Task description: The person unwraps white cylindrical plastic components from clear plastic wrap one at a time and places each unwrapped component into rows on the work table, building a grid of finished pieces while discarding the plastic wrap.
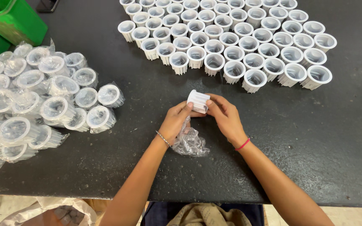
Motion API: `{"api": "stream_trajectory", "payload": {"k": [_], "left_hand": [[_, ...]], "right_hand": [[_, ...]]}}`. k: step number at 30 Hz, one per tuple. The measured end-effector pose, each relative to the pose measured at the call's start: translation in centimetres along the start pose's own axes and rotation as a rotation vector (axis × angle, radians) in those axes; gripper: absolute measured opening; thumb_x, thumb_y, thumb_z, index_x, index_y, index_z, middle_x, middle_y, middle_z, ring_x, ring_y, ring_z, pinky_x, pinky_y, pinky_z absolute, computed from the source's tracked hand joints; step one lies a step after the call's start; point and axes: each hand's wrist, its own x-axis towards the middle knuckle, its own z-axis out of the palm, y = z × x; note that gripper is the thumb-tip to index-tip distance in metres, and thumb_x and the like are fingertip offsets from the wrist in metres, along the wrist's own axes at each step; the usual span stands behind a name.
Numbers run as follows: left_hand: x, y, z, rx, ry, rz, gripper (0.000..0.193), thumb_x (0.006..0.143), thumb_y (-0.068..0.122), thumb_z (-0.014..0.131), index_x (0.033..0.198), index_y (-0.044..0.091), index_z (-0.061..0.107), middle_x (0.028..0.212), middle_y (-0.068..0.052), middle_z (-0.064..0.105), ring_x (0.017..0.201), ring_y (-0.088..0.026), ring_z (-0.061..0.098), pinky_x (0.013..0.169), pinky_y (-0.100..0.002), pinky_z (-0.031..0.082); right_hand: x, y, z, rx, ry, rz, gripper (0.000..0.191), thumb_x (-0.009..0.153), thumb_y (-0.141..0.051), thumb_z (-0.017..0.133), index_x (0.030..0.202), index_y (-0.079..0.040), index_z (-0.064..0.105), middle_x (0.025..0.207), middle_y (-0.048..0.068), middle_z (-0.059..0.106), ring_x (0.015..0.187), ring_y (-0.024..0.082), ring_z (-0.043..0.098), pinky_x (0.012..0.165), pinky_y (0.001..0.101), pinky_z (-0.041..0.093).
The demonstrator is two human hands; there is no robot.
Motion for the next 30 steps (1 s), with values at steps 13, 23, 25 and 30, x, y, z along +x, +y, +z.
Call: {"api": "stream_trajectory", "payload": {"k": [13,23,25,30], "left_hand": [[-0.9,1.2,0.6,0.190,-0.008,0.092,0.036,0.105,0.026,0.052,0.128,0.001,0.066,0.093,-0.011,0.080,0.047,-0.003,0.047,0.043,-0.022,0.039],[-1.2,2.3,0.8,0.268,0.072,0.099,0.035,0.100,0.025,0.060,0.128,0.005,0.069,0.078,-0.008,0.078,0.046,-0.002,0.046,0.042,-0.021,0.036],[-1.2,2.3,0.8,0.268,0.075,0.117,0.036,0.100,0.025,0.061,0.128,0.005,0.069,0.078,-0.008,0.078,0.046,-0.002,0.045,0.042,-0.021,0.036],[-1.1,2.0,0.5,0.296,0.094,0.162,0.035,0.100,0.024,0.061,0.127,0.003,0.070,0.078,-0.007,0.079,0.047,-0.001,0.049,0.042,-0.020,0.038]], "right_hand": [[0.1,-0.2,0.1,0.078,-0.018,0.093,0.045,0.098,-0.025,0.064,0.136,-0.001,0.057,0.121,0.012,0.067,0.106,0.018,0.066,0.086,0.0350,0.056],[0.4,0.3,-0.2,0.247,-0.023,0.241,0.042,0.101,-0.035,0.060,0.123,0.001,0.061,0.109,0.014,0.071,0.089,0.023,0.074,0.081,0.0363,0.062],[0.4,0.3,-0.2,0.251,-0.027,0.244,0.042,0.101,-0.035,0.060,0.123,0.001,0.061,0.108,0.014,0.071,0.088,0.023,0.074,0.081,0.0362,0.062],[0.3,-0.1,-0.1,0.252,-0.032,0.272,0.041,0.101,-0.035,0.058,0.123,0.000,0.060,0.110,0.014,0.071,0.089,0.023,0.075,0.081,0.0356,0.061]]}}
